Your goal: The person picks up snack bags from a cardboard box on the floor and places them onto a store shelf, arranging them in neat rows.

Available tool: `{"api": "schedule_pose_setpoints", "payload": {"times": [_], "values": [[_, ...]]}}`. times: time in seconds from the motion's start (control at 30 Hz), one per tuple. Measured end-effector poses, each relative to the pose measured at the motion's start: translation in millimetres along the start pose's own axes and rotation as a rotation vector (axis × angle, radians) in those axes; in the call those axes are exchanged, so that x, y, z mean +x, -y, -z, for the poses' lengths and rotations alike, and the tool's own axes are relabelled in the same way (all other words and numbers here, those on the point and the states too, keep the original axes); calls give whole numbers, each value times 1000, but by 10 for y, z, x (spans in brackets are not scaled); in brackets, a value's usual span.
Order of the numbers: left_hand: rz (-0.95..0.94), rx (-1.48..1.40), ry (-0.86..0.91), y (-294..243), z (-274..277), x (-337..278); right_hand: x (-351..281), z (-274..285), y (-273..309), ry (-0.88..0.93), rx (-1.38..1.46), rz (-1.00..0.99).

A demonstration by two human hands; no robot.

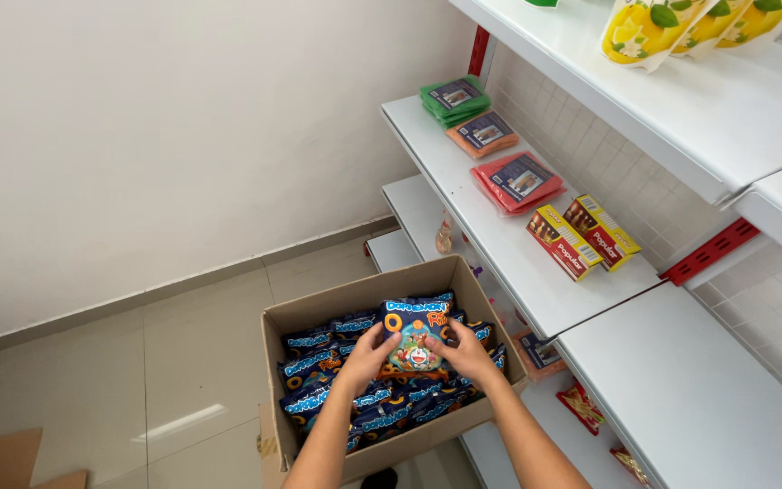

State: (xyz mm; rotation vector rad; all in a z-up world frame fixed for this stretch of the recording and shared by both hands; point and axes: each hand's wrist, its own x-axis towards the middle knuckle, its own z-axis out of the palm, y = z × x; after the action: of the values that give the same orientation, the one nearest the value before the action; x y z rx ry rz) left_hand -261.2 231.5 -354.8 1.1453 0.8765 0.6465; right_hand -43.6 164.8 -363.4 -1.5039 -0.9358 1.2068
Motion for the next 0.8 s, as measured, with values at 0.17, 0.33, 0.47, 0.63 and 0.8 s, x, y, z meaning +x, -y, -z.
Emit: {"api": "schedule_pose_setpoints", "payload": {"times": [0.17, 0.33, 0.47, 0.63, 0.8], "values": [[153, -152, -24, -103, -40, -50, 99, 84, -123, -24, 27, -124], [125, 44, -115, 59, 44, 114, 165, -7, -167, -128, -247, -92], [22, 305, -254, 55, 10, 120, -46, -271, 211, -71, -247, -99], [-30, 11, -171, 118, -57, 107, -166, -484, 352, -50, -107, -187], [-80, 218, -180, -99, 58, -11, 101, -264, -69, -155, 336, -413]]}}
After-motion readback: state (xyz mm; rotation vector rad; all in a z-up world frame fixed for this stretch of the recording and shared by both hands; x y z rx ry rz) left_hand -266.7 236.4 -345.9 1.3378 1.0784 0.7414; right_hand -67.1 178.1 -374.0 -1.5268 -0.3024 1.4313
